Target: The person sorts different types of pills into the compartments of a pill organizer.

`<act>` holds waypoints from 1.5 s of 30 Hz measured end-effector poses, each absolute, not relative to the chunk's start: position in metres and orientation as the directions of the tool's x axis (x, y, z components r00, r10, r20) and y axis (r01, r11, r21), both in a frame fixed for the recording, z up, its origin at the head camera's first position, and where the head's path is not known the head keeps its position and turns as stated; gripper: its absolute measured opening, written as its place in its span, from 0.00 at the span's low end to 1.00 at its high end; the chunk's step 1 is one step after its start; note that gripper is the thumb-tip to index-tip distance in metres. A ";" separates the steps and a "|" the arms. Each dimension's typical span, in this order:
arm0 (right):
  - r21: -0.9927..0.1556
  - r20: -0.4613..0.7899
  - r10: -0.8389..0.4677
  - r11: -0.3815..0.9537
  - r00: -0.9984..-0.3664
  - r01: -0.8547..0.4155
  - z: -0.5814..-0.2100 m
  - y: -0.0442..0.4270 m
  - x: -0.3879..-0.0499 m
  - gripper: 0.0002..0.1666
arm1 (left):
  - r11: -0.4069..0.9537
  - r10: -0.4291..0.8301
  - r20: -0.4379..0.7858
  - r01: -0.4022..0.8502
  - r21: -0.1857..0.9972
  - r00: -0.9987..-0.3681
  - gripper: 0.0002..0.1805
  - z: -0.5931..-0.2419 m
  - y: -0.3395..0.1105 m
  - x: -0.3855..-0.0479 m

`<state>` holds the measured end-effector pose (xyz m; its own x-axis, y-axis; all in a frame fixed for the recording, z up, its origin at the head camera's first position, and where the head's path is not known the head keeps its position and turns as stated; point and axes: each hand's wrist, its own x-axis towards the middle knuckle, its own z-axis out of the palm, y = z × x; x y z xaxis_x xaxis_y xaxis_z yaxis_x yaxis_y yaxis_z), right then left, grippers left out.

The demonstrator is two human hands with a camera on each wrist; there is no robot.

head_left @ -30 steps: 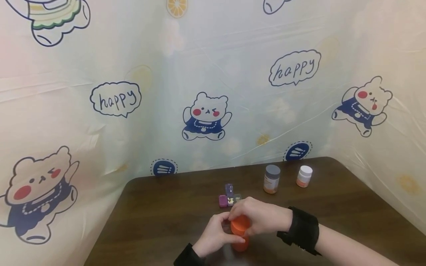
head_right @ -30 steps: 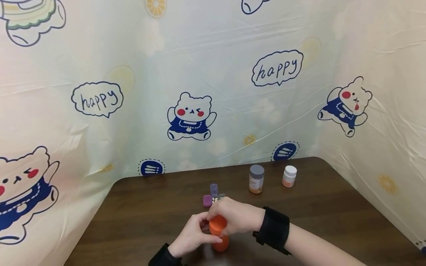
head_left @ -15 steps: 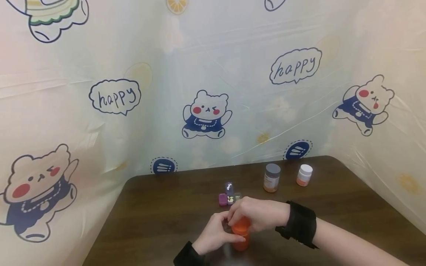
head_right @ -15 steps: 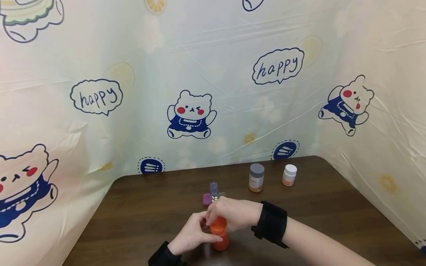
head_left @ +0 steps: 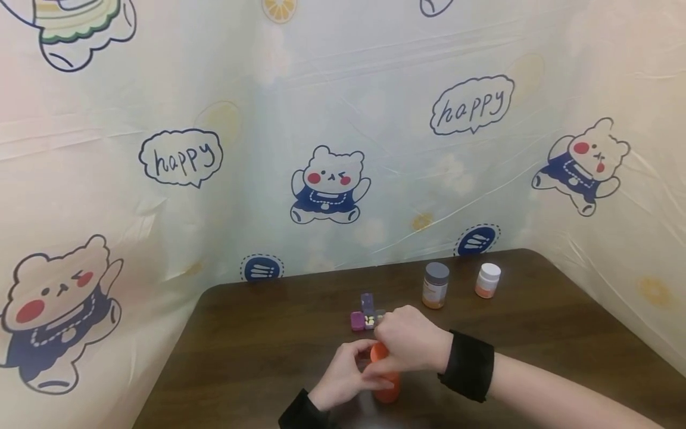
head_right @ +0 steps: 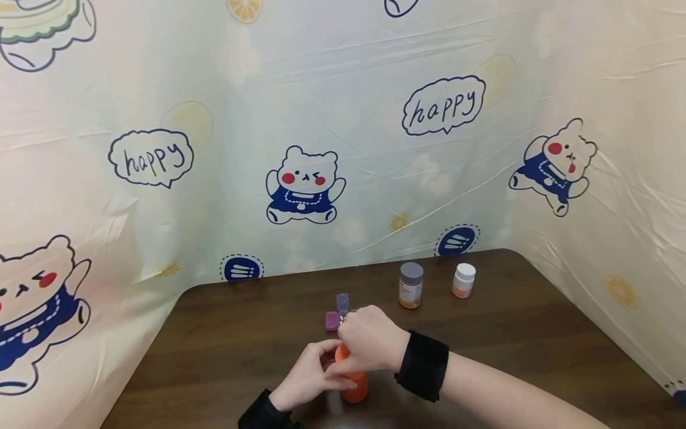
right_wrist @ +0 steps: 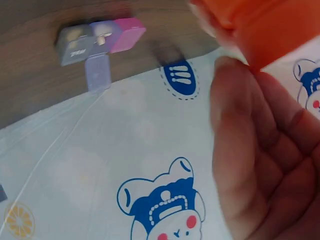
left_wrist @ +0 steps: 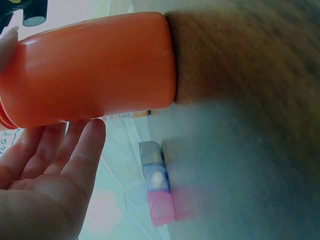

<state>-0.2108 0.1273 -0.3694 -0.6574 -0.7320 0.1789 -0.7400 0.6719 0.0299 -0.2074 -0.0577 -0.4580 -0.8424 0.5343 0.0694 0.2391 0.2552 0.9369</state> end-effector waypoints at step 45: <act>-0.310 0.073 -0.918 0.351 -0.390 -0.883 -0.357 0.141 -0.218 0.22 | 0.229 0.537 0.075 0.231 0.946 -0.840 0.24 -0.460 -0.059 -0.208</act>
